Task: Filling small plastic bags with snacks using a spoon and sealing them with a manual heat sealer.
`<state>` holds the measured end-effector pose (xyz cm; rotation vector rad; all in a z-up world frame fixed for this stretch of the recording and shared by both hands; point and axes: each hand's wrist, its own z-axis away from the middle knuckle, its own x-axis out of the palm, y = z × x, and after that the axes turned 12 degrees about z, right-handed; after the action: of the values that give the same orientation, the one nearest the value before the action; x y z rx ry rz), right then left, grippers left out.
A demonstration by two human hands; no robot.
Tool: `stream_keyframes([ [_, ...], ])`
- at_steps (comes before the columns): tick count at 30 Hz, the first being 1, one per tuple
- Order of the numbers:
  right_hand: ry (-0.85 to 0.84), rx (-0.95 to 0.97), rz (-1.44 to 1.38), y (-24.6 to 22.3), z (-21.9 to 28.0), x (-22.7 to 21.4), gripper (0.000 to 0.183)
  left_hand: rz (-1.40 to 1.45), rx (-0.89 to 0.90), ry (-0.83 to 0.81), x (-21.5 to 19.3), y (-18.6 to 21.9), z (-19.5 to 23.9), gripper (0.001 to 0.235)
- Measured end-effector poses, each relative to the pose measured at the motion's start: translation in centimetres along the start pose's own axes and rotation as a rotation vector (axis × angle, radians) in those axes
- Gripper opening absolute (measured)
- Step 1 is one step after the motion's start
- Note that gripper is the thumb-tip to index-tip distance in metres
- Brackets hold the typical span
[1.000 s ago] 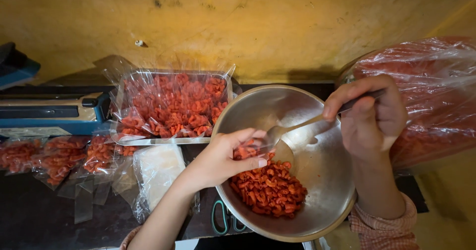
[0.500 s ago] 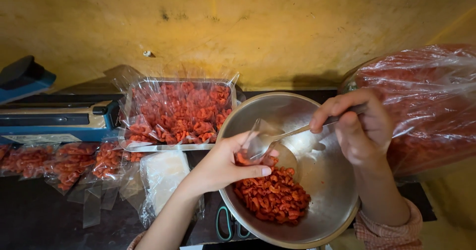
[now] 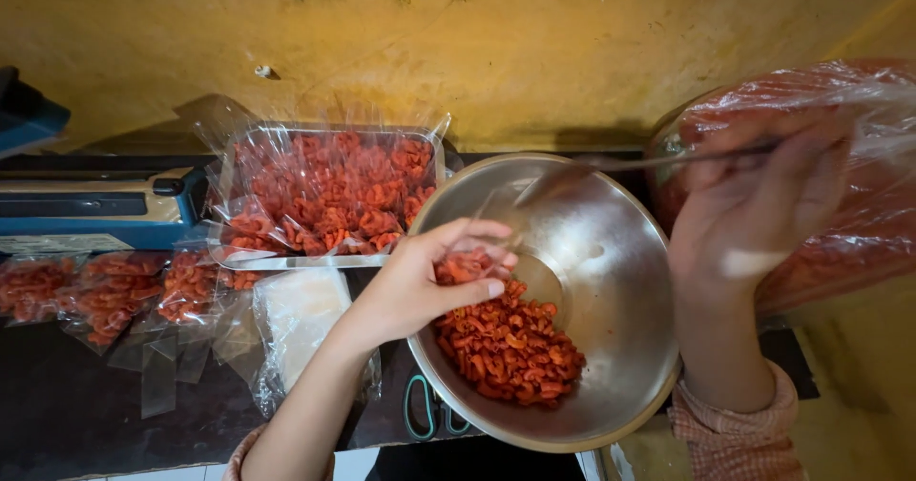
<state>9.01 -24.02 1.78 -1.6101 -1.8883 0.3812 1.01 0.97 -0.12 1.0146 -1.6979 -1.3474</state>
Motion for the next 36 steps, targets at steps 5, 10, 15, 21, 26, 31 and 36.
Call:
stream_keyframes([
  [5,0.163,0.046,0.254,-0.7,-1.3,1.6,0.015,-0.027,-0.068,0.091,0.3,-0.1,-0.2,0.041],
  [10,-0.155,0.436,0.651,0.5,-1.5,2.8,0.012,-0.065,-0.025,0.180,0.4,-0.1,-0.3,0.040],
  [15,-0.750,0.370,0.847,3.5,-0.4,2.4,0.021,0.023,-0.030,0.214,0.6,0.3,-0.4,0.035],
  [21,-0.756,0.525,0.782,4.5,0.7,3.9,0.021,-0.075,-0.047,0.216,0.6,0.3,-0.3,0.034],
  [26,-0.680,0.706,0.632,6.2,1.3,3.3,0.024,-0.049,-0.030,0.194,0.7,0.6,-0.3,0.033],
  [31,-0.639,0.854,0.551,6.0,1.3,3.9,0.025,-0.046,-0.020,0.206,0.5,0.5,-0.1,0.034],
  [36,-0.609,0.958,0.576,5.5,1.2,4.0,0.022,0.053,-0.068,0.189,0.3,0.4,-0.2,0.039],
])
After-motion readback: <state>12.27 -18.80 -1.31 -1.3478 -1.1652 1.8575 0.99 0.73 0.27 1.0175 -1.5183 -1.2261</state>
